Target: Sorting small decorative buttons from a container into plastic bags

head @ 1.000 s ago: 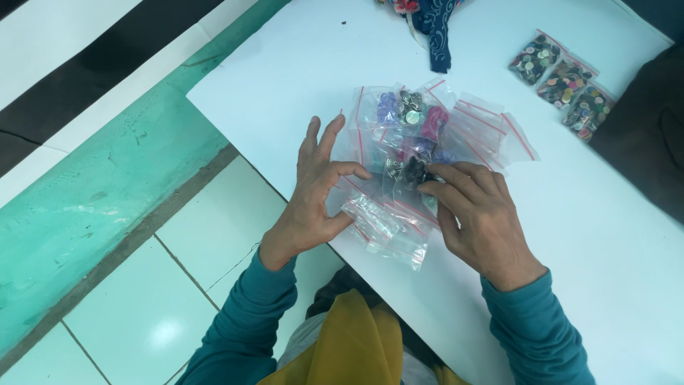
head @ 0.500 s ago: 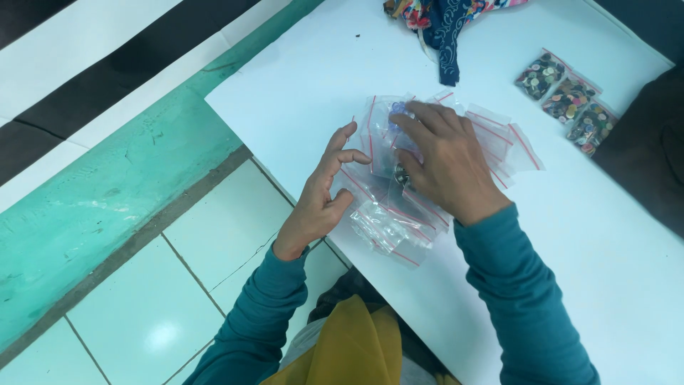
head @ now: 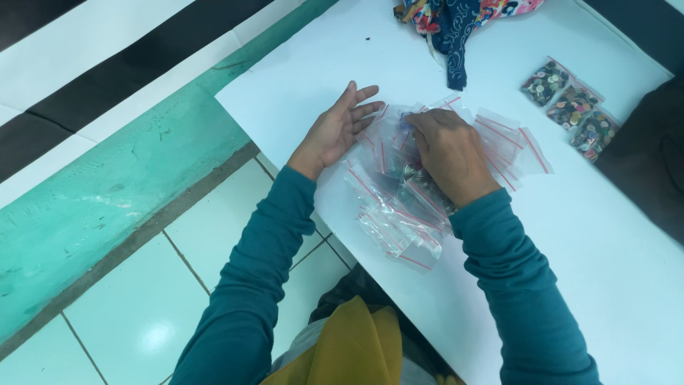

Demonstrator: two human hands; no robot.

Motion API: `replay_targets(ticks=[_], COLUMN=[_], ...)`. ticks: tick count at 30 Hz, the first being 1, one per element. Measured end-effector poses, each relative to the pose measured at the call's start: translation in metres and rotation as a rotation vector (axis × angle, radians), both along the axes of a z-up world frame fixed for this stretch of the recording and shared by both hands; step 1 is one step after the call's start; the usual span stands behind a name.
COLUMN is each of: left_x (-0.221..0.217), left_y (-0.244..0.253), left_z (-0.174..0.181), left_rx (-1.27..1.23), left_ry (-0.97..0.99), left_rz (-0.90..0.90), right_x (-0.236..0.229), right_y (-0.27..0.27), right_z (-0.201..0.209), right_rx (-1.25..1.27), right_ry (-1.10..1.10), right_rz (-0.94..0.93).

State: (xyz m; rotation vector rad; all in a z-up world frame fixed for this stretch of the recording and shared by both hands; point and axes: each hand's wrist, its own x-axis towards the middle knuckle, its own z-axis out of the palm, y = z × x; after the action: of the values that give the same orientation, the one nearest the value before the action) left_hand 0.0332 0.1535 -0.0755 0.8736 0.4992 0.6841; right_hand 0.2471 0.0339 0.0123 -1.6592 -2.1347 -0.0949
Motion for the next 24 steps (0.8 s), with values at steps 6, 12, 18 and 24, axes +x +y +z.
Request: replay_targets(ticks=[6,12,18,24], left_x=[0.028,0.011,0.017,0.012], left_y=[0.006,-0.043,-0.039,-0.079], left_z=[0.043,0.122,0.076,0.146], left_rx=[0.182,0.629,1.129,1.278], left_ry=[0.081,0.396,0.735,0.703], left_rz=[-0.154,-0.025,0.025,-0.054], right_x=[0.003,-0.005,-0.011,-0.008], right_y=[-0.016,-0.084,-0.119,-0.123], right_z=[0.023,0.091,0.102,0.100], right_rx=[0.017,-0.017,-0.327,-0.334], right_ry=[0.280,0.238,0.104,0.099], right_rz=[-0.019,-0.045,-0.091,-0.112])
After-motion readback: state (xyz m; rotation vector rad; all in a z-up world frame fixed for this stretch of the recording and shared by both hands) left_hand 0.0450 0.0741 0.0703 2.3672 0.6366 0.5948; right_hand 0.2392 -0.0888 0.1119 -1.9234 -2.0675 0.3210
